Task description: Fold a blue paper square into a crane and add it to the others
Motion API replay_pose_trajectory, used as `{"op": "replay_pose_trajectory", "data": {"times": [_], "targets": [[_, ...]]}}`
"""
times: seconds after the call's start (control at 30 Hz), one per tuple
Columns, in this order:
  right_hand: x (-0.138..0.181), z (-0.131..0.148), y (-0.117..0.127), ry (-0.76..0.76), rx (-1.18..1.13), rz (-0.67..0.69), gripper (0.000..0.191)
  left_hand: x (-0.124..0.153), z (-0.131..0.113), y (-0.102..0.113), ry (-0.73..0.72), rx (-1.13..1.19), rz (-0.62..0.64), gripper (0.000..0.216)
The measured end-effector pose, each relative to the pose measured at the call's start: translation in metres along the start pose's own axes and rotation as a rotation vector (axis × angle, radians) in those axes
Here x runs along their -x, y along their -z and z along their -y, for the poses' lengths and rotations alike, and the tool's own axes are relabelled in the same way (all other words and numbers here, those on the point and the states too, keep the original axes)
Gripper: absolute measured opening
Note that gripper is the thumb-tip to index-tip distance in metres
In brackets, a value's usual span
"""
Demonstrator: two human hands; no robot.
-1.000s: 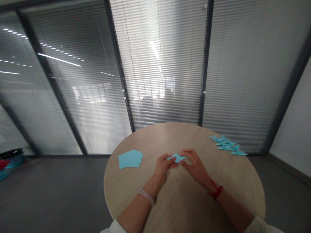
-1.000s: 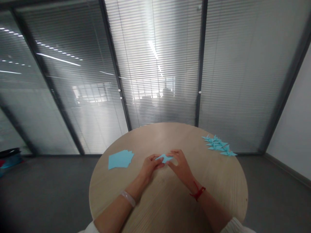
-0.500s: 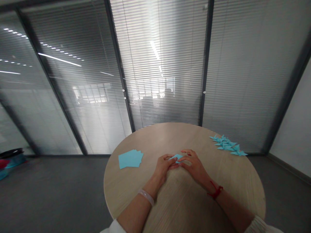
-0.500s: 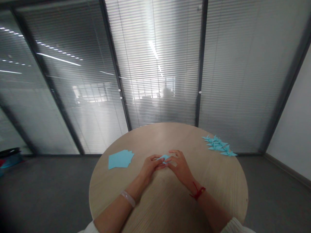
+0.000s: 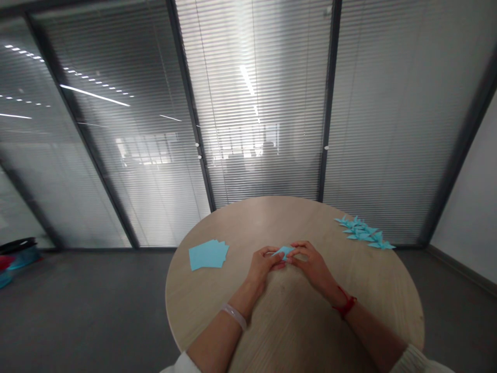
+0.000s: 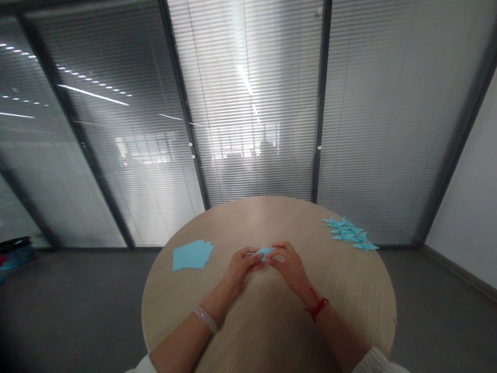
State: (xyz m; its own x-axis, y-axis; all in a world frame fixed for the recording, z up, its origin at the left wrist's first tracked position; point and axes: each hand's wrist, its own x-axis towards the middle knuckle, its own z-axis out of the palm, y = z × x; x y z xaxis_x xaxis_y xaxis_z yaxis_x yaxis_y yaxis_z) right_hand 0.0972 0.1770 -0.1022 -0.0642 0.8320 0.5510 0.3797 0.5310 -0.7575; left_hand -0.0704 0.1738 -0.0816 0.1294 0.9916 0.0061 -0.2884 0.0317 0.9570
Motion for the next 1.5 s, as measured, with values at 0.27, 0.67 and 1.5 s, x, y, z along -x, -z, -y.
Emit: {"op": "replay_pose_trajectory", "data": {"times": [0.27,0.67,1.5], "targets": [[-0.0021,-0.002,0.0006,-0.118,-0.07,-0.01,0.018,-0.0007,0.001,0.0008,0.001,-0.027,0.037,0.041],[-0.0022,0.0041,0.0012,-0.297,-0.297,0.044,0.022,0.0011,-0.0011,0.0009,0.013,-0.047,0.049,0.04],[-0.0024,-0.0021,0.0009,-0.358,-0.18,-0.009,0.018,-0.0025,0.0059,0.0002,-0.001,-0.092,0.101,0.043]]}}
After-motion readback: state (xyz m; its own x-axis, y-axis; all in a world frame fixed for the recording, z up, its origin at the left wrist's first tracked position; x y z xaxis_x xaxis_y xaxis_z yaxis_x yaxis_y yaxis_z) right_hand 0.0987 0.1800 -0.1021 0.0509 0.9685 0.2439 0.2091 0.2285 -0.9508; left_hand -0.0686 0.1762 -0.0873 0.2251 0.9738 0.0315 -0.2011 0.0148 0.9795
